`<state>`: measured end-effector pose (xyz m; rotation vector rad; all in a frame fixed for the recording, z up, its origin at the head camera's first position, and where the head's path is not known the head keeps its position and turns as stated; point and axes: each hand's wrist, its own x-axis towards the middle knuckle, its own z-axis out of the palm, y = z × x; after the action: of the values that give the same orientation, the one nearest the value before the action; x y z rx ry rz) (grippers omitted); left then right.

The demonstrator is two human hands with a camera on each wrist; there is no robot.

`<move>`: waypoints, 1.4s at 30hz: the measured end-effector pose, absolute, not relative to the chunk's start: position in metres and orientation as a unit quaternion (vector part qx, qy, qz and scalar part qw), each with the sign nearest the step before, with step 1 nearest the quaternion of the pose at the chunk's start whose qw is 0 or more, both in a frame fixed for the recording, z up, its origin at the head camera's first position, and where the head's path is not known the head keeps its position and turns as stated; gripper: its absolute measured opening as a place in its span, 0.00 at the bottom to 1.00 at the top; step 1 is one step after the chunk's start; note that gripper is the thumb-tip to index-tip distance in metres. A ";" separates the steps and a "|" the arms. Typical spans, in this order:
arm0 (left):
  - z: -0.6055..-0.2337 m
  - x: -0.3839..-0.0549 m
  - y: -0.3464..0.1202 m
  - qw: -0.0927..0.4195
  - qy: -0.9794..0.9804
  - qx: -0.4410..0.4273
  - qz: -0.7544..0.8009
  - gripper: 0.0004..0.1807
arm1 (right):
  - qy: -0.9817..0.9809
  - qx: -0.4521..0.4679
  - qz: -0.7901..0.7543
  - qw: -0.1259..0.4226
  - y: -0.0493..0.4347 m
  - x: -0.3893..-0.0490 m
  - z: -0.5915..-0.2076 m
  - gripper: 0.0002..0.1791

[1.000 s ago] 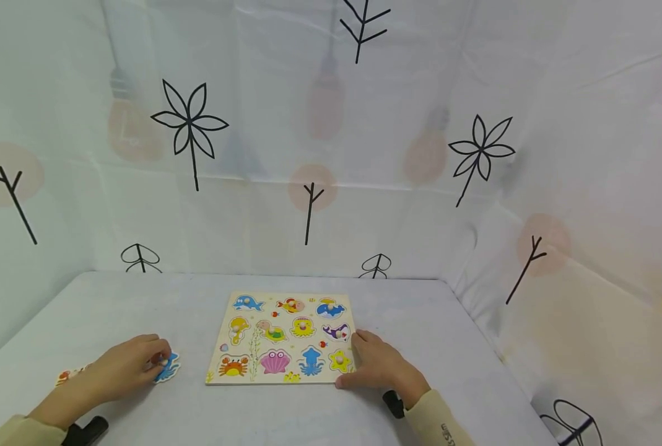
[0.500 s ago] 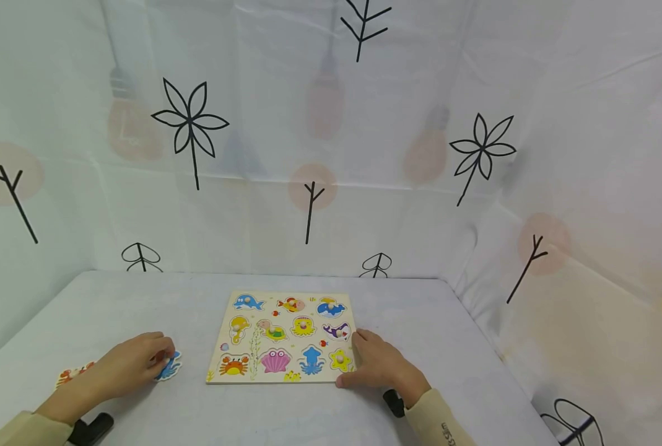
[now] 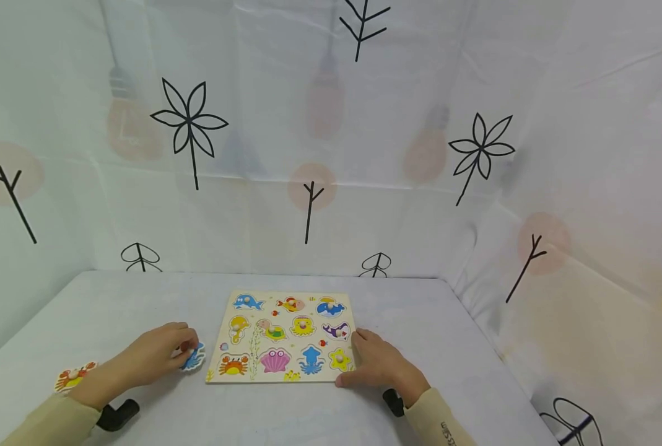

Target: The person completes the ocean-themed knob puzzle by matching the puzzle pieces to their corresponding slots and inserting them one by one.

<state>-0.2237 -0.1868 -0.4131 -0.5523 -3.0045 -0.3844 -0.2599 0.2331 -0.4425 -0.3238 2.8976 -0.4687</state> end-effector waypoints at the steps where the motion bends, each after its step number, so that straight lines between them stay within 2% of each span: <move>1: -0.413 -0.225 -0.182 0.033 -0.974 -0.185 -0.126 0.05 | 0.977 -0.108 -0.158 0.094 0.233 -0.260 -0.443 0.63; 8: -0.417 -0.236 -0.150 0.063 -0.957 -0.254 -0.125 0.05 | 0.977 -0.104 -0.157 0.095 0.233 -0.260 -0.444 0.63; 21: -0.425 -0.250 -0.090 0.055 -0.928 -0.341 -0.141 0.03 | 0.975 -0.104 -0.167 0.100 0.232 -0.259 -0.441 0.63; 33: -0.426 -0.257 -0.033 0.035 -0.917 -0.369 -0.148 0.05 | 0.974 -0.111 -0.167 0.100 0.234 -0.259 -0.440 0.63; 42: -0.428 -0.262 -0.008 0.022 -0.918 -0.371 -0.138 0.05 | 0.973 -0.118 -0.169 0.100 0.235 -0.260 -0.440 0.63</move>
<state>-0.2616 -0.0076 -0.4276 -1.1496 -2.8437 -0.4288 -0.2595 0.2351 -0.4396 -0.3498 2.8768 -0.5002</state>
